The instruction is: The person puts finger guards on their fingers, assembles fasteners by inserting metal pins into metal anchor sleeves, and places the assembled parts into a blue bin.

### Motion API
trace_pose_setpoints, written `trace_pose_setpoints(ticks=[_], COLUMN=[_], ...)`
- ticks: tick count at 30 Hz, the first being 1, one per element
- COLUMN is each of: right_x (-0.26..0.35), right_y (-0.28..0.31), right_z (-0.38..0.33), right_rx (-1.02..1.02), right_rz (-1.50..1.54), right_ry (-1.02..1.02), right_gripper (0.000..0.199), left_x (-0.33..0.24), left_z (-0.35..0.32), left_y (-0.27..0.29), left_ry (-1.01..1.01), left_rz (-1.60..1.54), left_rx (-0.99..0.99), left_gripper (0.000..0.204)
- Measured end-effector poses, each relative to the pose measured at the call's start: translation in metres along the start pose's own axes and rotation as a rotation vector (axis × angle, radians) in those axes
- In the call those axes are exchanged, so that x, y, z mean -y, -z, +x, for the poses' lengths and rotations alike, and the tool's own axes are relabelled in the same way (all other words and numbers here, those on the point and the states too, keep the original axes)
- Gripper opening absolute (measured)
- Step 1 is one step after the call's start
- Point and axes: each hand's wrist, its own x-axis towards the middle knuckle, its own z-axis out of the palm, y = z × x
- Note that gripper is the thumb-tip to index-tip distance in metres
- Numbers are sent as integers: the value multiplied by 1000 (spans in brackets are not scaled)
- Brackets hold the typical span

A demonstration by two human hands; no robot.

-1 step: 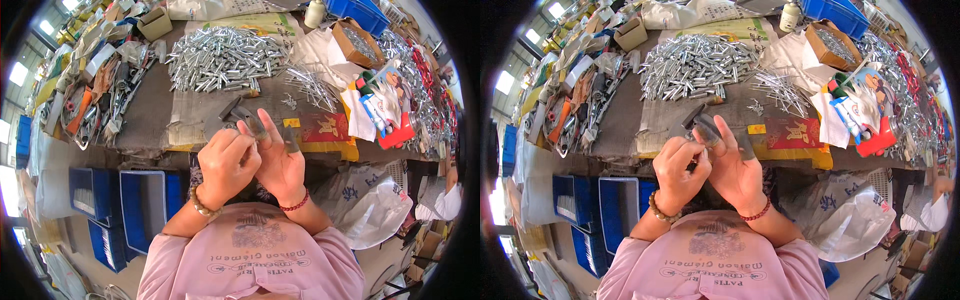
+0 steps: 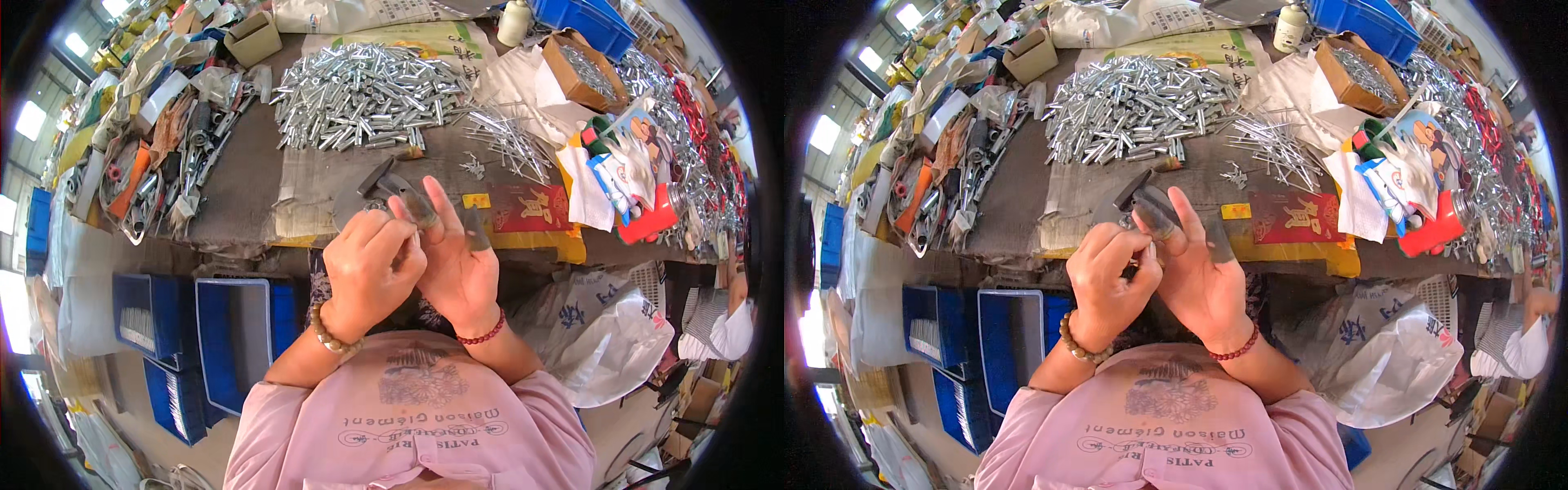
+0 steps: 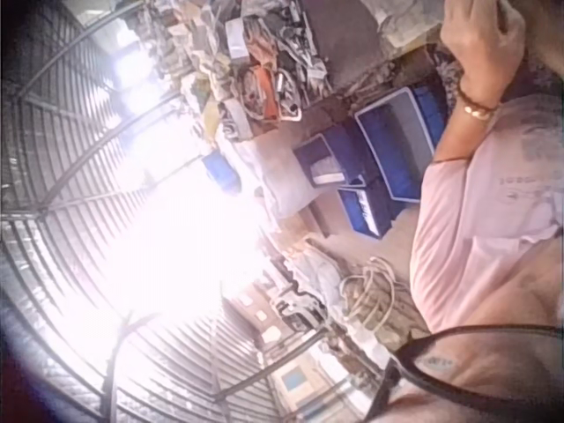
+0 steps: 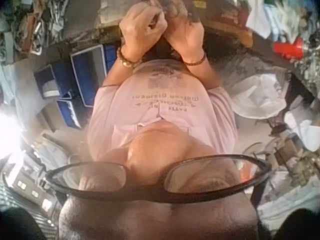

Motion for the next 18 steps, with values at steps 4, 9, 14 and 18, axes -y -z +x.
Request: trace_pose_setpoints(ticks=[4, 9, 14, 18], right_x=[-4, -5, -6, -1], right_y=[-9, -10, -10, -6], right_z=[-2, -4, -4, -3], right_rx=[80, 69, 58, 27], right_rz=[-265, -435, -633, -921], right_ry=[91, 118, 206, 326], right_gripper=[71, 73, 86, 99], left_x=[6, 6, 6, 25], left_z=[-2, -3, -6, -8], left_y=[-1, -7, -10, -3], left_ry=[46, 60, 3, 71], left_rz=[-9, -59, -65, -176], left_rx=[28, 45, 45, 118], left_gripper=[14, 14, 13, 11])
